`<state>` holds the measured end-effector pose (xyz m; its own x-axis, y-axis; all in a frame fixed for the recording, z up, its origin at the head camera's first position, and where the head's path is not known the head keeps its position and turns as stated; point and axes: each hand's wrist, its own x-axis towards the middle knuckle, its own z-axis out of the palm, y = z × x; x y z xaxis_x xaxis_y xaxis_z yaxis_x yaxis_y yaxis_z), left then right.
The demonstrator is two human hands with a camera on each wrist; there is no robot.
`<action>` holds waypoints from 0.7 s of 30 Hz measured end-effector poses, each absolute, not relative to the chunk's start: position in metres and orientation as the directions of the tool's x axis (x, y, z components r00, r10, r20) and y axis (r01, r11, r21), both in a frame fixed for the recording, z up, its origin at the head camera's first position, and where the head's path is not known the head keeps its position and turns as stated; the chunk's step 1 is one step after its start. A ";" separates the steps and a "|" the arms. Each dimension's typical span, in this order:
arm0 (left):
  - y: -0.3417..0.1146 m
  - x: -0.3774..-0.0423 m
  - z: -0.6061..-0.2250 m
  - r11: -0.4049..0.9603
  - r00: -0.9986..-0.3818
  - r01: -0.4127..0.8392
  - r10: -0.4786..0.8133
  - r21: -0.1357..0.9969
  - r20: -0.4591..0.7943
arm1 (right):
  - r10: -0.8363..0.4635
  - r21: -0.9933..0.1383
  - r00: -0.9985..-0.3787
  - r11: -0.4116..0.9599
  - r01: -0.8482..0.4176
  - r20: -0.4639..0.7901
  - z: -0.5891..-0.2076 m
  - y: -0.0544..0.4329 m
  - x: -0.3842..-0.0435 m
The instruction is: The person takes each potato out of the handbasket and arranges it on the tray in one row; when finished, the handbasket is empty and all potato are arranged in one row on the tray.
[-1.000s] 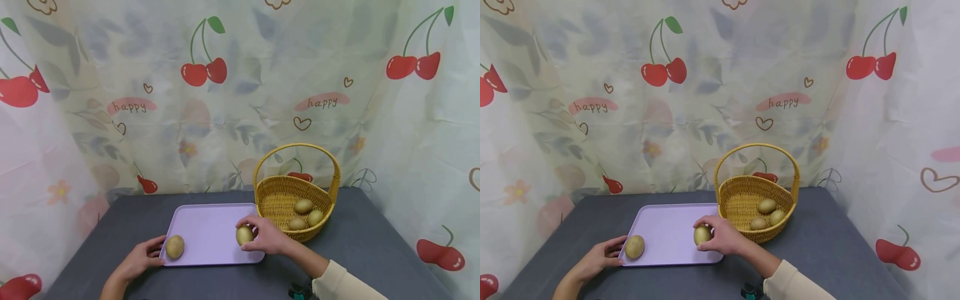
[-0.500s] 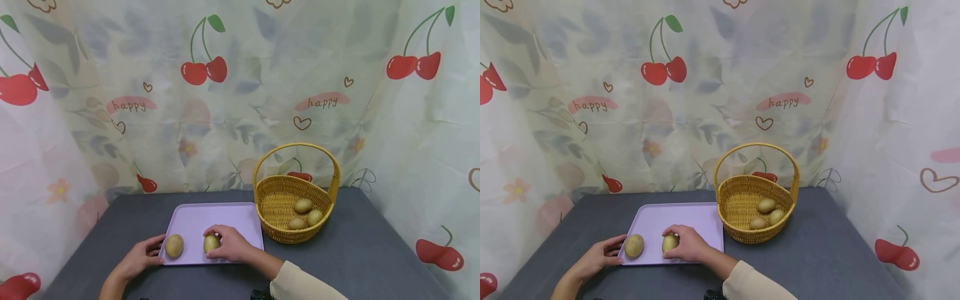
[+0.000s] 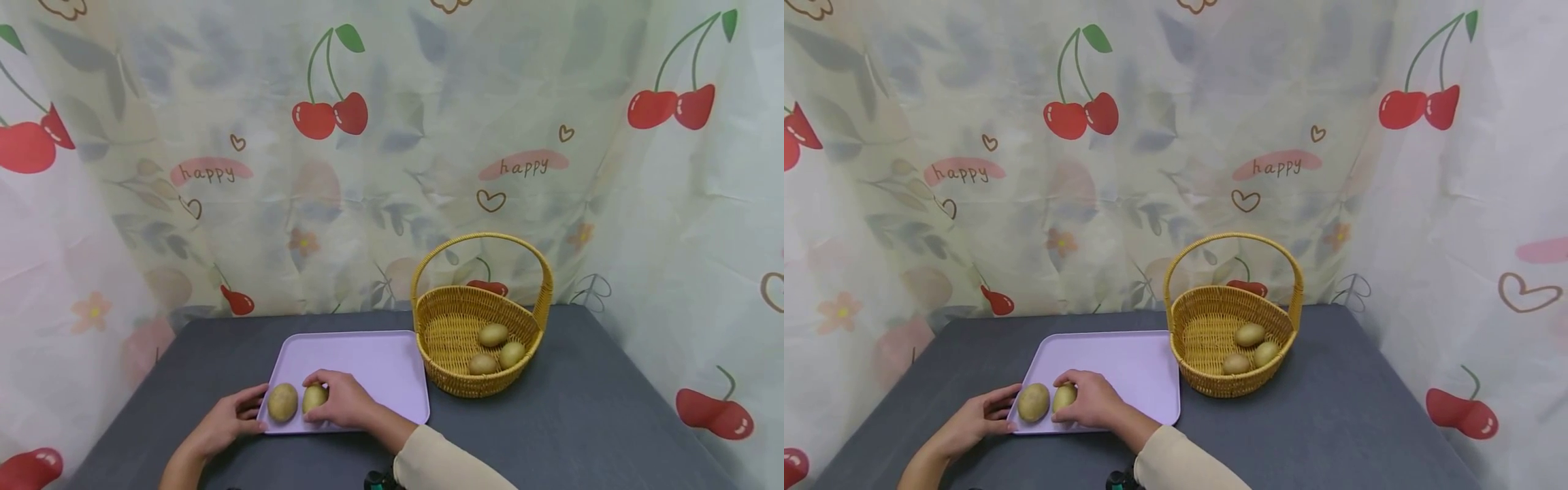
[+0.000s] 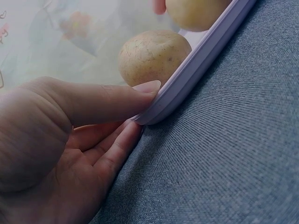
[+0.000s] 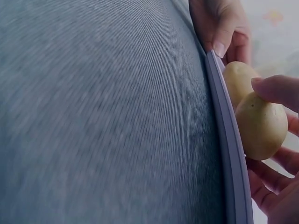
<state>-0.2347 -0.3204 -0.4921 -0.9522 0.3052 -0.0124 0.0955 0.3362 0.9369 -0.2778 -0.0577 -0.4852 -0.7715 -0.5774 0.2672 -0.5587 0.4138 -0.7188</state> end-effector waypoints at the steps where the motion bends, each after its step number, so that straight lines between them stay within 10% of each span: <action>1: -0.321 -0.235 -0.492 0.337 -0.952 0.095 0.305 0.937 -0.013 | -0.574 -0.718 -0.774 0.416 -0.558 0.269 -0.485 -0.060 -0.278; 21: -0.320 -0.234 -0.491 0.331 -0.950 0.092 0.313 0.939 -0.017 | -0.618 -0.661 -0.745 0.453 -0.598 0.250 -0.481 -0.062 -0.279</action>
<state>-0.2344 -0.3202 -0.4912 -0.9497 0.3126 -0.0172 0.0920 0.3312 0.9391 -0.2788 -0.0624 -0.4814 -0.7453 -0.6179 0.2504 -0.5979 0.4531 -0.6613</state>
